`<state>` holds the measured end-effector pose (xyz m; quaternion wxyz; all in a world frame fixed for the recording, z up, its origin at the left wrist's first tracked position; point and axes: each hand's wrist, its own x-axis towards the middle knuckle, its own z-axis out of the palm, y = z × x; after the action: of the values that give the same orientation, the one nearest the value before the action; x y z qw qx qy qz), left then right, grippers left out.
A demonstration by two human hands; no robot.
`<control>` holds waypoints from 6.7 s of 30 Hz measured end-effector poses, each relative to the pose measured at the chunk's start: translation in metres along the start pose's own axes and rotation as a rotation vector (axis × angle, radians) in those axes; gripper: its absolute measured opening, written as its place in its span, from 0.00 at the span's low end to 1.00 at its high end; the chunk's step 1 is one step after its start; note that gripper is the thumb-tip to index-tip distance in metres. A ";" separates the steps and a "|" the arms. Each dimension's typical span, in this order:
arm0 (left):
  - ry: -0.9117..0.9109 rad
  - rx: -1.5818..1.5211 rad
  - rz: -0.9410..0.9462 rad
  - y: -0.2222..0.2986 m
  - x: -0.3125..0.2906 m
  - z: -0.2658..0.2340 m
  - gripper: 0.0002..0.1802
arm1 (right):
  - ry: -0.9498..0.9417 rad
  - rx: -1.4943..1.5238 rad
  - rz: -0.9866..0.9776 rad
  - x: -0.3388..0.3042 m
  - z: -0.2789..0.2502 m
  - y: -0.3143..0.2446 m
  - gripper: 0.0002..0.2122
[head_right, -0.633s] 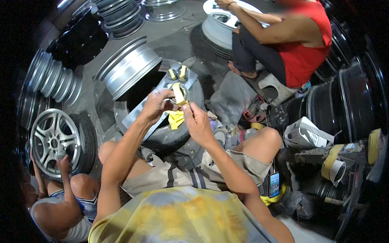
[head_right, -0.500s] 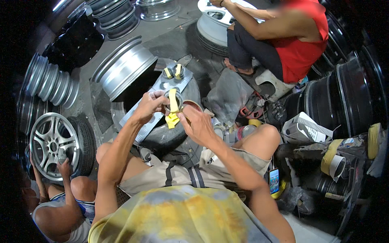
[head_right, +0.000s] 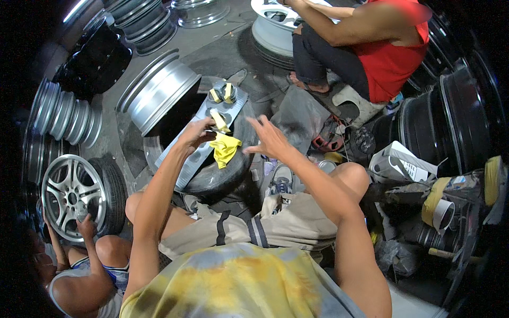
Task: The person sits on the floor of a workshop and cleans a silver car wheel using a yellow cloth and a small brush. They wipe the rim and spokes, then use the brush to clean the inner barrel of the wheel. The person also handles a small packet of material and a container of liquid during the process.
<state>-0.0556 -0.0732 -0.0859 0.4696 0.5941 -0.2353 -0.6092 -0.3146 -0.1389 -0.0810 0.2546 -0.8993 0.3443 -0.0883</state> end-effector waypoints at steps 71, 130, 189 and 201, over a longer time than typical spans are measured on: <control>0.066 1.241 0.640 0.072 0.259 0.055 0.17 | 0.096 0.136 0.272 0.205 0.048 0.226 0.27; 1.075 0.795 -0.475 -0.154 -0.509 -0.020 0.11 | -0.392 -0.400 -0.136 0.106 0.173 0.014 0.17; -0.117 0.362 -1.015 -0.248 -0.521 -0.018 0.26 | -0.416 -0.136 0.023 0.174 0.252 0.034 0.14; 0.545 1.151 0.308 0.035 -0.335 -0.082 0.16 | -0.622 -0.541 -0.127 0.170 -0.039 0.053 0.20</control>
<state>-0.0169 0.2186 0.0970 0.2014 0.8431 -0.4789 -0.1391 -0.2309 -0.3003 -0.0781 0.0953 -0.9370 0.2055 0.2658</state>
